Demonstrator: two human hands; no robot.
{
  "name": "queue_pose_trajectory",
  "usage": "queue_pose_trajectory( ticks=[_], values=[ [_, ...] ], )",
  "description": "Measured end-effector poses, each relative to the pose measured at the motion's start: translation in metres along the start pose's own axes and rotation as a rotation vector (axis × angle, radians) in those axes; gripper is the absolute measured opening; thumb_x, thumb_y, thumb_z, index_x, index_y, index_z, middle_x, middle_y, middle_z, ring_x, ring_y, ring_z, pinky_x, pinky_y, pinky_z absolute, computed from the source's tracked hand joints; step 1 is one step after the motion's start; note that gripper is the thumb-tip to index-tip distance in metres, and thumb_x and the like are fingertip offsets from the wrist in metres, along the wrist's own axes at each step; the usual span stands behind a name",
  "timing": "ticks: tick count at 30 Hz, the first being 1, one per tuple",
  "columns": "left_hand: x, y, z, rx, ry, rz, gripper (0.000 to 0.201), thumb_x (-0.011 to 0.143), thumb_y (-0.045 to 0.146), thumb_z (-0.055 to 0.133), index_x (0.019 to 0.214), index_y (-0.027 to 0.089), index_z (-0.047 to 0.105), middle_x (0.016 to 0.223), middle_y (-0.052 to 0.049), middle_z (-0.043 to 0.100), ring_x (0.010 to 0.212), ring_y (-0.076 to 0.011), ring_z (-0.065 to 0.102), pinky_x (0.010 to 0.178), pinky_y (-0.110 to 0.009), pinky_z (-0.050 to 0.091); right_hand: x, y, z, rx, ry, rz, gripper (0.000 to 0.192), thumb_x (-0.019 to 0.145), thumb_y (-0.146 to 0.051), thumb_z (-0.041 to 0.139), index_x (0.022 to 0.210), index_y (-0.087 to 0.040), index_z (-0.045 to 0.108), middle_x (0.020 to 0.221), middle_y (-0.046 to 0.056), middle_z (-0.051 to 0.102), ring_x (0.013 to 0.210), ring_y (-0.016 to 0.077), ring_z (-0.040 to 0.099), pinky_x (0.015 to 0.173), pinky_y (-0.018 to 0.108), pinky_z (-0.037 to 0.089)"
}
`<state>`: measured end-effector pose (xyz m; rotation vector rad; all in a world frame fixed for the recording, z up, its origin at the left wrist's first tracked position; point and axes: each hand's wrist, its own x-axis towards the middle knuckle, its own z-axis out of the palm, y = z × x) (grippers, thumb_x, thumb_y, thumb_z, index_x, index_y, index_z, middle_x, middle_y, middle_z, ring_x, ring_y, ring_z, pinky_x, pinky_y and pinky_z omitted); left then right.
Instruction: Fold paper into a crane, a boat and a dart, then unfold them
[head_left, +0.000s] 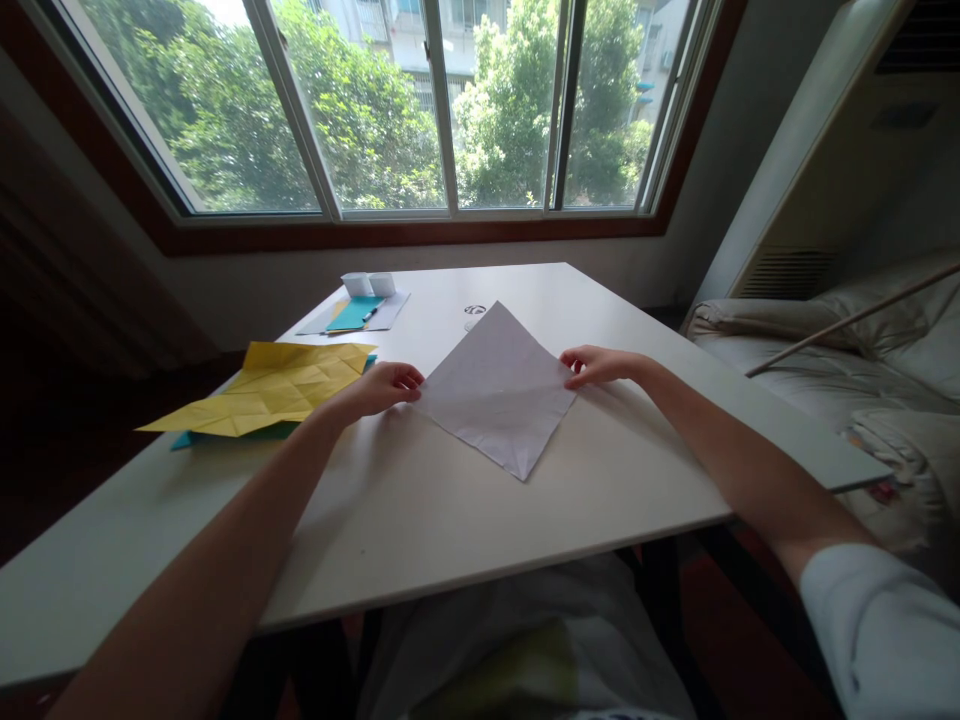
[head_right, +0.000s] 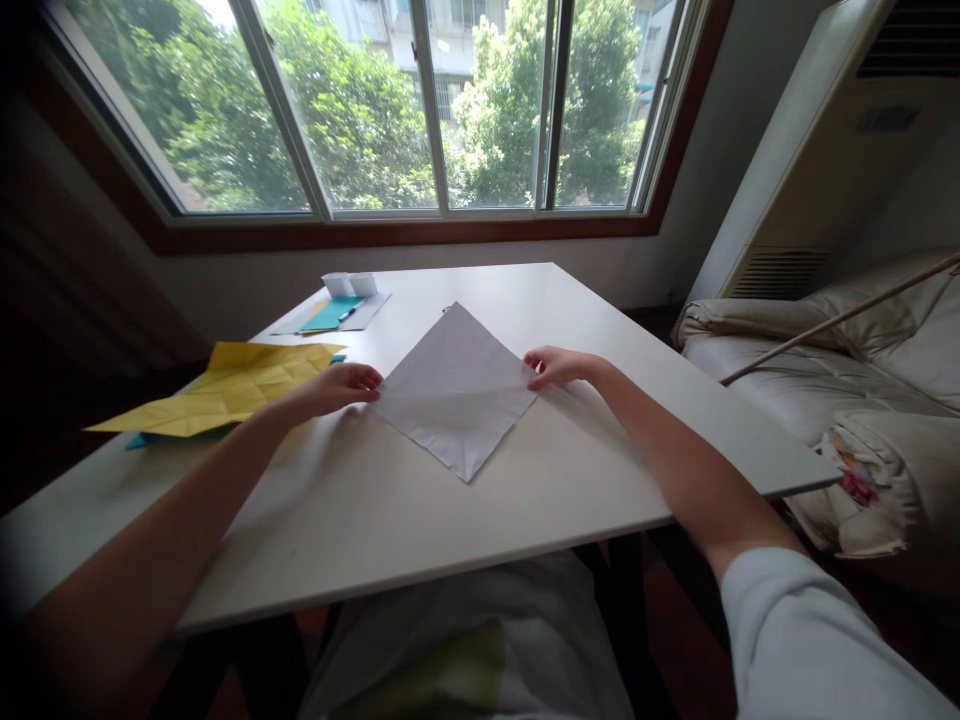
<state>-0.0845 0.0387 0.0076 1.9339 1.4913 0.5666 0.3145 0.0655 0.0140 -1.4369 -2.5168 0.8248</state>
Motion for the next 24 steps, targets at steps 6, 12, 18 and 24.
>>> queue_pose_trajectory(
  ticks=[6, 12, 18, 24],
  values=[
    [-0.001, -0.004, -0.001, 0.022, -0.056, 0.040, 0.034, 0.057, 0.033, 0.062, 0.088, 0.017, 0.060, 0.073, -0.001, 0.062, 0.065, -0.0150, 0.057, 0.058, -0.025, 0.046, -0.001, -0.001, -0.001, 0.016, 0.019, -0.028, 0.017, 0.068, -0.021, 0.057, 0.083, -0.014, 0.058, 0.083, 0.004, 0.063, 0.073, 0.0149, 0.056, 0.064, 0.023, 0.044],
    [-0.001, -0.004, 0.001, 0.111, -0.014, 0.142, 0.032, 0.059, 0.030, 0.059, 0.088, 0.017, 0.064, 0.078, -0.002, 0.065, 0.070, -0.0155, 0.058, 0.066, -0.025, 0.046, 0.000, 0.002, -0.001, -0.005, 0.067, -0.106, 0.020, 0.066, -0.019, 0.056, 0.085, -0.014, 0.058, 0.081, 0.003, 0.062, 0.074, 0.0147, 0.055, 0.064, 0.023, 0.043],
    [-0.007, 0.006, 0.001, 0.265, -0.001, 0.213, 0.023, 0.063, 0.027, 0.055, 0.082, 0.020, 0.067, 0.078, -0.002, 0.067, 0.073, -0.0160, 0.058, 0.072, -0.024, 0.045, 0.000, 0.003, -0.003, -0.098, 0.101, -0.143, 0.015, 0.066, -0.020, 0.056, 0.080, -0.015, 0.061, 0.079, 0.003, 0.061, 0.075, 0.0152, 0.055, 0.066, 0.023, 0.043],
    [-0.008, 0.008, 0.001, 0.376, 0.003, 0.267, 0.023, 0.068, 0.032, 0.054, 0.083, 0.022, 0.068, 0.083, -0.002, 0.068, 0.078, -0.0171, 0.058, 0.076, -0.026, 0.043, -0.001, 0.005, -0.006, -0.109, 0.050, -0.135, 0.021, 0.068, -0.018, 0.056, 0.086, -0.017, 0.066, 0.084, 0.003, 0.065, 0.077, 0.0158, 0.058, 0.068, 0.024, 0.044]
  ],
)
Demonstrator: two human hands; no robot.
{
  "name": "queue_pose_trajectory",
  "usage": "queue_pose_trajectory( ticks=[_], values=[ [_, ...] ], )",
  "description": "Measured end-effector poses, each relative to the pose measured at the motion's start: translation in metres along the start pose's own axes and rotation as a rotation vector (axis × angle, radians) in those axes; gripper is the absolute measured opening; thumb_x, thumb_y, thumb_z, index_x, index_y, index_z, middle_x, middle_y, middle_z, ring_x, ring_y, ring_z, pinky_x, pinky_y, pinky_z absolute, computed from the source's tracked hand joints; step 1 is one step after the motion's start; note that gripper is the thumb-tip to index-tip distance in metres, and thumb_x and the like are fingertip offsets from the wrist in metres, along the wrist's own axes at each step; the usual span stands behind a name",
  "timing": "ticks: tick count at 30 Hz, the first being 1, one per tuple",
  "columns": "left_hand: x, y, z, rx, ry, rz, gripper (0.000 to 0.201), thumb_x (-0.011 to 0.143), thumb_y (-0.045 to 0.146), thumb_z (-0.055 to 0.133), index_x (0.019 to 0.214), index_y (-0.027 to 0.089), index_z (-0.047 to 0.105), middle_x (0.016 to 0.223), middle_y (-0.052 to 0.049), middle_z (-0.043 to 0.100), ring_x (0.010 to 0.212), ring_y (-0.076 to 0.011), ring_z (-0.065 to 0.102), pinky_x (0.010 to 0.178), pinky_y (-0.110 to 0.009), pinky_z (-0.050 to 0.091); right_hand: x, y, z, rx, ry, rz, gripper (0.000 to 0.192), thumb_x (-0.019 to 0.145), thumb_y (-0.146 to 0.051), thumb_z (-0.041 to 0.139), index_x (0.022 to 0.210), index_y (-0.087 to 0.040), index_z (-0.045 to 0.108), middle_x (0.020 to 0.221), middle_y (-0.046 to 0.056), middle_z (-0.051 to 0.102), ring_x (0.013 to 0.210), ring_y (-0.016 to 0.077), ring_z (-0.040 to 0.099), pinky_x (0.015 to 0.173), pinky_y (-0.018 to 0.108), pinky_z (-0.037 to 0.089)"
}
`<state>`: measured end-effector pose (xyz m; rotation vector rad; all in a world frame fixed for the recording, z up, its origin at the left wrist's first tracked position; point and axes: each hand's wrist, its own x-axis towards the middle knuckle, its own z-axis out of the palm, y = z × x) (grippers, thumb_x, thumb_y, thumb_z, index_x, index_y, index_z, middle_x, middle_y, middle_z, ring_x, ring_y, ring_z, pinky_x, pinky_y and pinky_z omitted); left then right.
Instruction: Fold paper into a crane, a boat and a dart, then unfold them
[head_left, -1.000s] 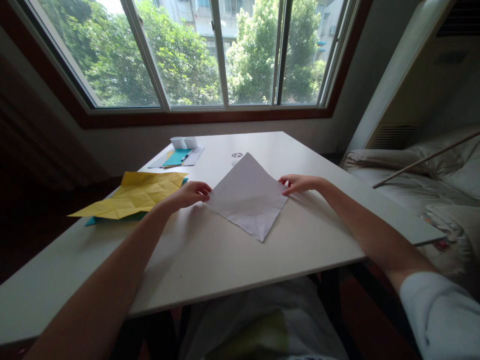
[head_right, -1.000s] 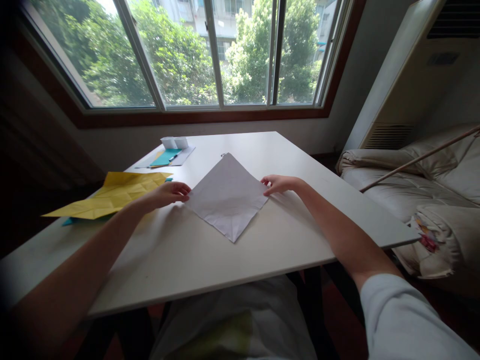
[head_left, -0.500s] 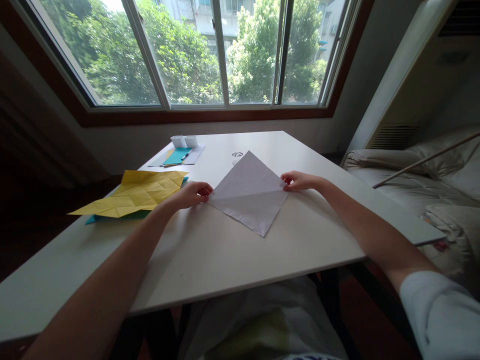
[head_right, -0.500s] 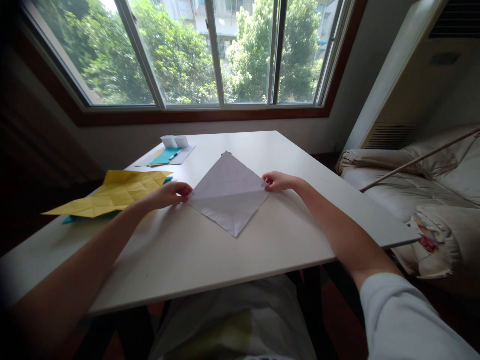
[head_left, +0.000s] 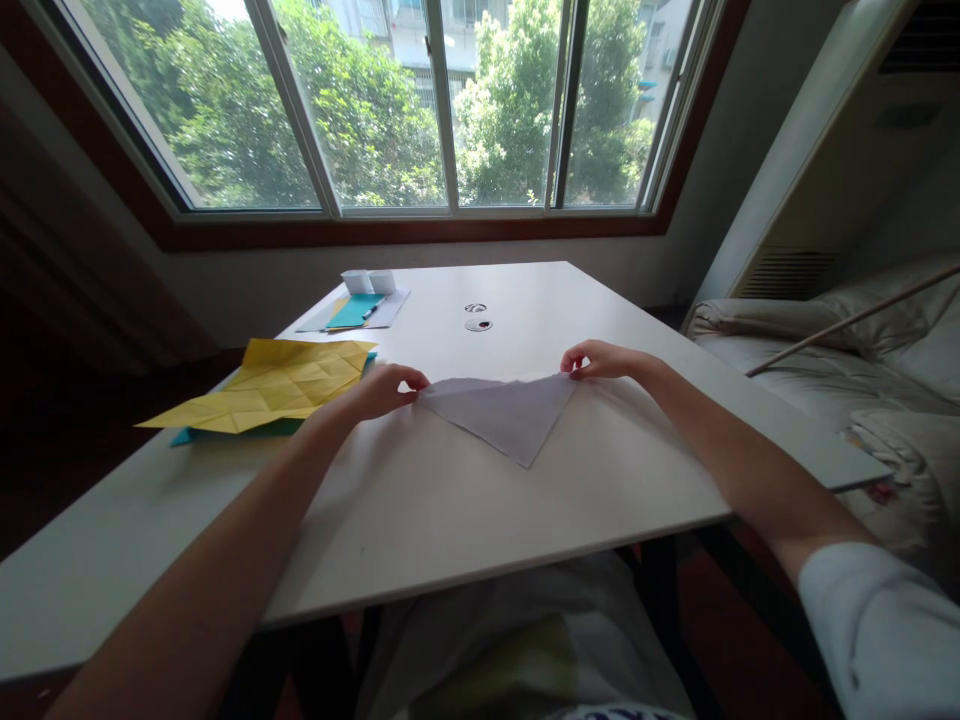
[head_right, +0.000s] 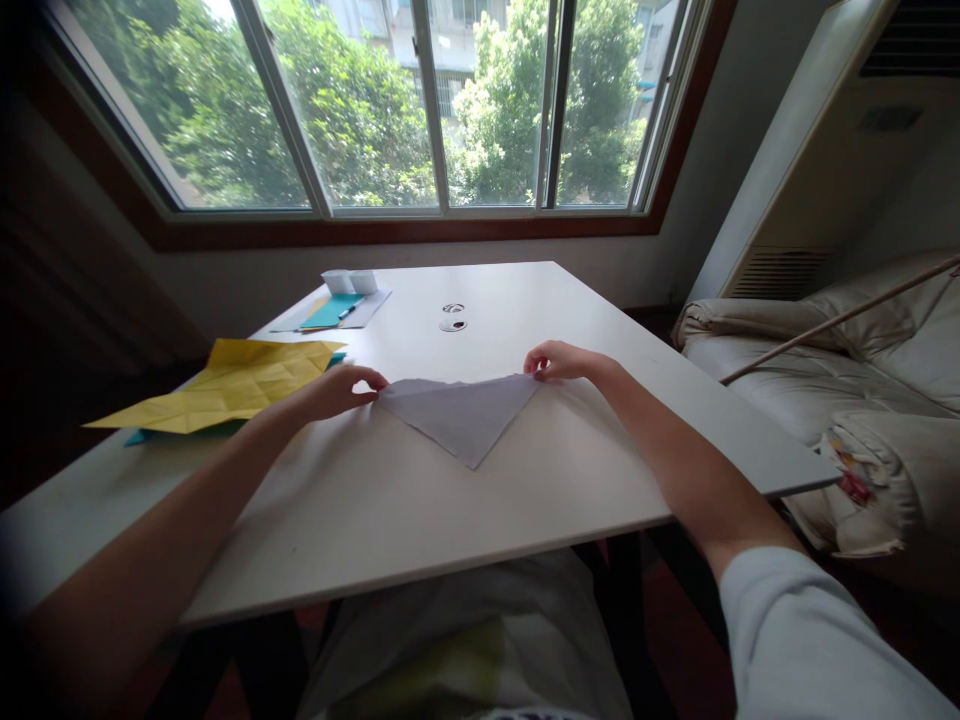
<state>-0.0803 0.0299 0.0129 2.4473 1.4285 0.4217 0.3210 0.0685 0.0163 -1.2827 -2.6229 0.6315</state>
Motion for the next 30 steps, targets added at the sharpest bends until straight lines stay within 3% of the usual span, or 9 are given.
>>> queue_pose_trajectory(
  ticks=[5, 9, 12, 16, 19, 23, 26, 30],
  values=[
    [0.000, 0.001, -0.003, 0.032, -0.045, 0.115, 0.023, 0.072, 0.029, 0.053, 0.086, 0.022, 0.069, 0.088, -0.003, 0.069, 0.080, -0.0172, 0.059, 0.078, -0.027, 0.042, 0.000, 0.001, -0.001, -0.014, -0.029, -0.024, 0.021, 0.069, -0.020, 0.059, 0.087, -0.019, 0.069, 0.088, 0.003, 0.068, 0.082, 0.0172, 0.059, 0.071, 0.026, 0.045],
    [-0.002, 0.007, -0.007, 0.077, -0.108, 0.119, 0.024, 0.069, 0.021, 0.056, 0.086, 0.027, 0.071, 0.090, -0.001, 0.068, 0.081, -0.0177, 0.058, 0.077, -0.026, 0.040, -0.004, -0.005, -0.006, -0.038, -0.090, 0.000, 0.026, 0.070, -0.018, 0.058, 0.093, -0.021, 0.069, 0.093, 0.004, 0.068, 0.085, 0.0180, 0.059, 0.073, 0.026, 0.045],
    [-0.005, 0.023, -0.007, 0.180, -0.103, 0.085, 0.021, 0.072, 0.024, 0.055, 0.086, 0.025, 0.071, 0.089, -0.004, 0.067, 0.086, -0.0213, 0.057, 0.080, -0.030, 0.039, -0.007, -0.016, -0.010, -0.110, -0.091, 0.013, 0.028, 0.071, -0.015, 0.056, 0.094, -0.023, 0.070, 0.098, 0.004, 0.067, 0.089, 0.0187, 0.059, 0.076, 0.027, 0.044],
    [-0.007, 0.057, 0.001, 0.422, 0.007, -0.008, 0.030, 0.082, 0.038, 0.045, 0.085, 0.020, 0.069, 0.092, -0.009, 0.065, 0.095, -0.0268, 0.055, 0.087, -0.039, 0.037, -0.007, -0.039, -0.006, -0.252, -0.031, 0.019, 0.020, 0.076, -0.024, 0.054, 0.088, -0.021, 0.070, 0.096, 0.006, 0.066, 0.091, 0.0210, 0.057, 0.078, 0.029, 0.043],
    [-0.006, 0.076, 0.013, 0.390, 0.029, 0.104, 0.035, 0.086, 0.036, 0.039, 0.106, 0.019, 0.061, 0.110, -0.010, 0.060, 0.100, -0.0250, 0.054, 0.087, -0.037, 0.039, -0.005, -0.058, 0.003, -0.387, 0.043, 0.065, 0.026, 0.077, -0.040, 0.055, 0.085, -0.019, 0.068, 0.095, 0.011, 0.063, 0.090, 0.0257, 0.055, 0.074, 0.034, 0.043],
    [-0.003, 0.086, 0.029, 0.300, -0.061, 0.303, 0.038, 0.085, 0.021, 0.037, 0.120, 0.021, 0.052, 0.122, -0.009, 0.054, 0.108, -0.0220, 0.051, 0.089, -0.033, 0.041, -0.001, -0.078, 0.019, -0.457, 0.074, 0.007, 0.027, 0.079, -0.035, 0.054, 0.099, -0.020, 0.063, 0.105, 0.012, 0.059, 0.099, 0.0275, 0.052, 0.080, 0.036, 0.042],
    [-0.004, 0.089, 0.034, 0.288, -0.072, 0.335, 0.039, 0.086, 0.017, 0.034, 0.121, 0.019, 0.051, 0.120, -0.010, 0.056, 0.109, -0.0219, 0.052, 0.090, -0.034, 0.041, 0.002, -0.089, 0.029, -0.410, 0.052, -0.105, 0.033, 0.083, -0.024, 0.047, 0.114, -0.020, 0.057, 0.113, 0.011, 0.056, 0.103, 0.0249, 0.051, 0.085, 0.035, 0.041],
    [-0.006, 0.094, 0.031, 0.304, -0.036, 0.325, 0.036, 0.089, 0.030, 0.035, 0.115, 0.014, 0.054, 0.117, -0.013, 0.057, 0.108, -0.0259, 0.051, 0.090, -0.038, 0.041, 0.005, -0.103, 0.041, -0.385, 0.031, -0.164, 0.045, 0.087, -0.034, 0.040, 0.127, -0.015, 0.047, 0.119, 0.015, 0.053, 0.105, 0.0286, 0.050, 0.088, 0.040, 0.040]
  ],
)
